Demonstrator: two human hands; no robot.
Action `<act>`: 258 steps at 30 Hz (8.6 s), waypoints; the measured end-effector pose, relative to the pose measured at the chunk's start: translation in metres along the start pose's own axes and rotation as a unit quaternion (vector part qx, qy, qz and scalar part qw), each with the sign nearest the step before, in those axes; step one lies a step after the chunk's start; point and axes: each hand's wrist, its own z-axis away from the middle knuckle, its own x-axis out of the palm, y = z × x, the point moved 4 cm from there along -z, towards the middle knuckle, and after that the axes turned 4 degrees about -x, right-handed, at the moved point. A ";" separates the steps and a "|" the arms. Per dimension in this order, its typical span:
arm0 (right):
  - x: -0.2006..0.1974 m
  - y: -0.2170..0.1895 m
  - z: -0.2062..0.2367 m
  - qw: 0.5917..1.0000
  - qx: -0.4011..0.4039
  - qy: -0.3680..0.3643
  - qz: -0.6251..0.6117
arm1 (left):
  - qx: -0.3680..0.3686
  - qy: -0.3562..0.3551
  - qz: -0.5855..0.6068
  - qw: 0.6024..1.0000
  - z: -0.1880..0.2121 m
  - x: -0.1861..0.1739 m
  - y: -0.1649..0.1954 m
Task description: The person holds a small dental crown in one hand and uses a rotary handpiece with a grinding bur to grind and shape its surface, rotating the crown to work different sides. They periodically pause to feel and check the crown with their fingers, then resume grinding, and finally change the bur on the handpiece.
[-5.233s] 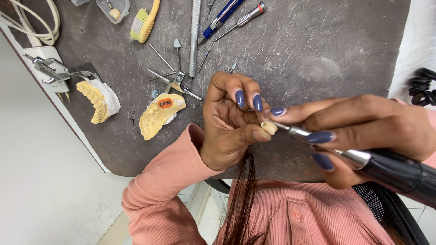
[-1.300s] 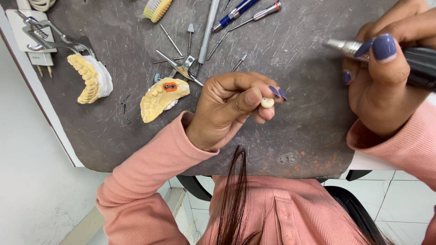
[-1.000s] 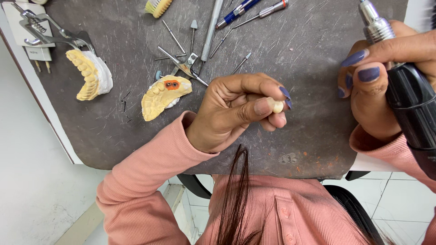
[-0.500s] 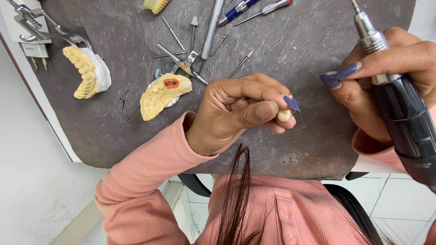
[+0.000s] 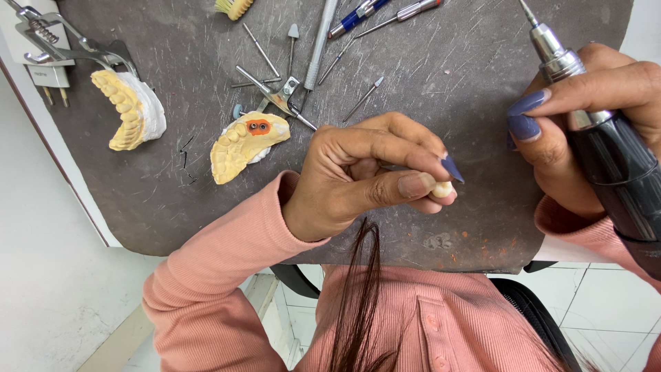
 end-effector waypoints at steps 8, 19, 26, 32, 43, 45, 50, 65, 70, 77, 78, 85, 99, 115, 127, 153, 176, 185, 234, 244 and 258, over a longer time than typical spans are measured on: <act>0.002 -0.002 -0.005 1.000 -0.007 -0.008 -0.012 | -0.001 0.012 0.001 1.000 0.000 0.001 -0.002; 0.004 -0.006 -0.007 1.000 0.015 -0.003 -0.017 | 0.008 0.010 -0.018 1.000 0.003 0.003 0.000; 0.004 -0.002 0.004 0.999 0.039 0.016 -0.023 | 0.004 0.008 -0.021 1.000 0.001 0.007 0.003; 0.004 0.001 0.005 0.999 0.029 0.010 -0.013 | 0.077 0.009 -0.281 0.956 0.004 0.018 0.024; 0.004 -0.004 -0.005 1.000 0.015 -0.004 -0.020 | 0.125 -0.007 -0.340 0.932 0.004 0.023 0.030; 0.005 -0.005 -0.006 0.999 0.028 -0.002 -0.018 | 0.124 -0.004 -0.330 0.936 0.004 0.023 0.030; 0.005 -0.009 -0.008 0.999 0.036 -0.008 -0.006 | 0.136 -0.016 -0.334 0.932 0.003 0.020 0.030; 0.006 -0.010 -0.006 0.999 0.051 -0.003 -0.007 | -0.011 0.029 -0.133 0.991 0.006 0.014 0.018; 0.006 -0.008 -0.004 0.999 0.053 0.004 -0.006 | -0.013 0.022 -0.066 0.997 0.008 0.012 0.016; 0.005 -0.004 -0.007 0.999 0.037 -0.012 -0.010 | -0.025 0.030 0.012 0.999 0.009 0.007 0.008; 0.005 -0.004 -0.007 0.999 0.037 -0.011 -0.010 | -0.025 0.031 0.019 0.999 0.009 0.006 0.007; 0.007 -0.007 -0.005 0.999 0.049 -0.001 -0.012 | -0.036 0.036 0.012 0.999 0.011 0.005 0.006; 0.007 -0.007 -0.011 0.999 0.038 -0.008 -0.019 | -0.021 0.035 -0.019 0.999 0.008 0.008 0.009; 0.008 -0.009 -0.008 0.998 0.056 -0.003 -0.013 | -0.046 0.061 -0.005 0.997 0.008 0.004 0.004; 0.009 -0.009 -0.008 0.998 0.055 -0.006 -0.023 | -0.017 0.055 -0.019 0.998 0.006 0.002 0.002; 0.006 -0.014 -0.018 0.998 0.046 -0.044 -0.007 | 0.012 0.079 -0.058 0.995 0.004 -0.001 0.000; 0.008 -0.032 -0.030 0.986 -0.007 -0.163 -0.018 | -0.002 0.117 -0.088 0.989 -0.005 -0.007 -0.002; 0.018 -0.060 -0.051 0.989 -0.068 -0.128 -0.036 | 0.010 0.113 -0.101 0.988 -0.003 -0.018 -0.010; 0.041 -0.037 -0.038 0.976 -0.050 0.155 -0.144 | 0.130 0.058 -0.031 0.989 -0.031 -0.050 0.002; 0.028 -0.047 -0.033 0.989 -0.121 0.048 -0.063 | 0.104 0.035 -0.014 0.994 -0.024 -0.037 0.004; 0.029 -0.043 -0.033 0.989 -0.121 0.015 -0.083 | 0.096 0.014 -0.030 0.995 -0.016 -0.031 0.001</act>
